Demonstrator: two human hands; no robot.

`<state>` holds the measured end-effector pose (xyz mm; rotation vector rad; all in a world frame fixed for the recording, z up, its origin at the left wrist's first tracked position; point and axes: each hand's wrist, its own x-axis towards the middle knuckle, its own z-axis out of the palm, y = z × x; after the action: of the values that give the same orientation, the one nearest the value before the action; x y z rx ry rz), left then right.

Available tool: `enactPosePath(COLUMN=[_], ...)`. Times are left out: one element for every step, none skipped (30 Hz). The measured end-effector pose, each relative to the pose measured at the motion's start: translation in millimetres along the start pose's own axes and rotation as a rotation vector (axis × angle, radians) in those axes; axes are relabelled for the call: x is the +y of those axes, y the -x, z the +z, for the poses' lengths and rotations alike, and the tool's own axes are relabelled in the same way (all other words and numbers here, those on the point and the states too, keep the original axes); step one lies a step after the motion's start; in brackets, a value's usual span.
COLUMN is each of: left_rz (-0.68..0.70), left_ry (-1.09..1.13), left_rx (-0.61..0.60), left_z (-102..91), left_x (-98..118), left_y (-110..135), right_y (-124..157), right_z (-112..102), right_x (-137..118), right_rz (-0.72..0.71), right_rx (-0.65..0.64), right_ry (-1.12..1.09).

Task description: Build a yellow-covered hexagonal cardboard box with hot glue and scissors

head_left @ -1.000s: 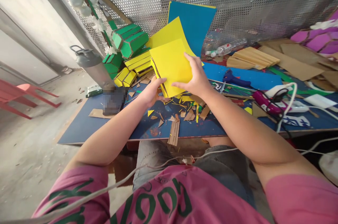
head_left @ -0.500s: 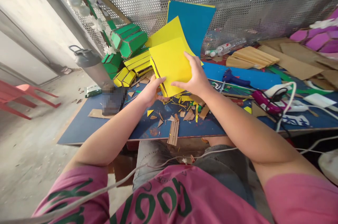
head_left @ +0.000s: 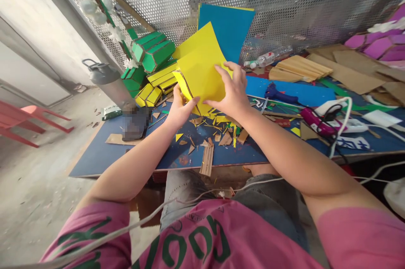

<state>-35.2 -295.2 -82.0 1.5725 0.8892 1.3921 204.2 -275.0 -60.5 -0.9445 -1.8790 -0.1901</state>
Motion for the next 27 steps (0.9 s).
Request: enactPosePath(left_rz=[0.049, 0.091, 0.129, 0.163, 0.194, 0.221, 0.244, 0.261, 0.275, 0.284, 0.292, 0.299, 0.305, 0.311, 0.317, 0.323, 0.329, 0.334, 0.339, 0.342, 0.344, 0.346, 0.351, 0.359, 0.372, 0.387, 0.400], left_ry=[-0.042, -0.086, -0.125, -0.159, -0.186, -0.208, -0.227, -0.243, -0.258, -0.270, -0.280, -0.289, -0.298, -0.306, -0.314, -0.323, -0.335, -0.348, -0.361, -0.373, -0.384, -0.393, -0.398, -0.399, -0.398, -0.397, -0.398], left_rx=[0.007, 0.018, 0.032, 0.046, 0.059, 0.070, 0.080, 0.089, 0.096, 0.102, 0.106, 0.108, 0.110, 0.115, 0.123, 0.134, 0.149, 0.163, 0.176, 0.186, 0.194, 0.201, 0.207, 0.216, 0.228, 0.237, 0.230], left_z=[-1.0, -2.0, -3.0, -3.9, -4.6, -5.1, -5.3, -5.3, -5.0, -4.5, -3.8, -3.0, -2.1, -1.2, -0.3, 0.5, 1.3, 1.9, 2.5, 3.1, 3.7, 4.2, 4.7, 5.0, 5.1, 4.9, 4.6], left_x=[-5.6, -11.0, -15.8, -19.8, -22.8, -24.7, -25.7, -26.0, -25.8, -25.4, -24.8, -24.2, -23.5, -22.8, -21.8, -20.7, -19.4, -18.0, -16.6, -15.2, -14.0, -13.0, -12.2, -11.8, -11.5, -11.3, -11.1], left_y=[-1.9, -3.7, -5.1, -6.1, -6.6, -6.8, -6.6, -6.2, -5.7, -5.2, -4.7, -4.3, -3.9, -3.6, -3.2, -2.9, -2.5, -2.1, -1.7, -1.3, -1.1, -1.0, -1.0, -1.3, -1.8, -2.4, -3.1], right_y=[-0.2, -0.3, -0.3, -0.2, 0.0, 0.5, 1.1, 1.8, 2.6, 3.4, 4.3, 5.3, 6.3, 7.2, 8.2, 9.0, 9.8, 10.4, 10.8, 11.0, 11.1, 11.1, 11.1, 11.1, 11.3, 11.6, 12.0], right_z=[0.2, 0.7, 1.5, 2.5, 3.8, 5.3, 6.9, 8.6, 10.4, 12.2, 14.0, 15.9, 17.8, 19.6, 21.2, 22.6, 23.5, 23.9, 23.8, 23.2, 22.1, 20.7, 19.2, 17.8, 16.6, 15.8, 15.4], right_x=[-2.6, -5.2, -7.9, -10.5, -13.0, -15.5, -17.9, -20.0, -21.9, -23.5, -24.7, -25.7, -26.5, -27.2, -27.9, -28.7, -29.7, -31.0, -32.7, -34.6, -36.7, -39.0, -41.3, -43.4, -45.2, -46.7, -47.8], right_rz=[-0.006, -0.014, -0.024, -0.038, -0.051, -0.060, -0.065, -0.066, -0.064, -0.059, -0.055, -0.055, -0.057, -0.058, -0.057, -0.054, -0.047, -0.039, -0.033, -0.032, -0.033, -0.034, -0.035, -0.038, -0.040, -0.043, -0.046], right_rx=[0.007, 0.006, -0.004, -0.019, -0.032, -0.037, -0.033, -0.026, -0.017, -0.009, -0.003, 0.001, 0.005, 0.013, 0.021, 0.028, 0.033, 0.035, 0.036, 0.035, 0.034, 0.035, 0.035, 0.034, 0.033, 0.031, 0.026], right_ry=[-0.014, -0.041, -0.080, -0.129, -0.181, -0.230, -0.272, -0.305, -0.331, -0.352, -0.368, -0.381, -0.392, -0.403, -0.413, -0.423, -0.431, -0.437, -0.440, -0.440, -0.439, -0.439, -0.441, -0.445, -0.453, -0.465, -0.478])
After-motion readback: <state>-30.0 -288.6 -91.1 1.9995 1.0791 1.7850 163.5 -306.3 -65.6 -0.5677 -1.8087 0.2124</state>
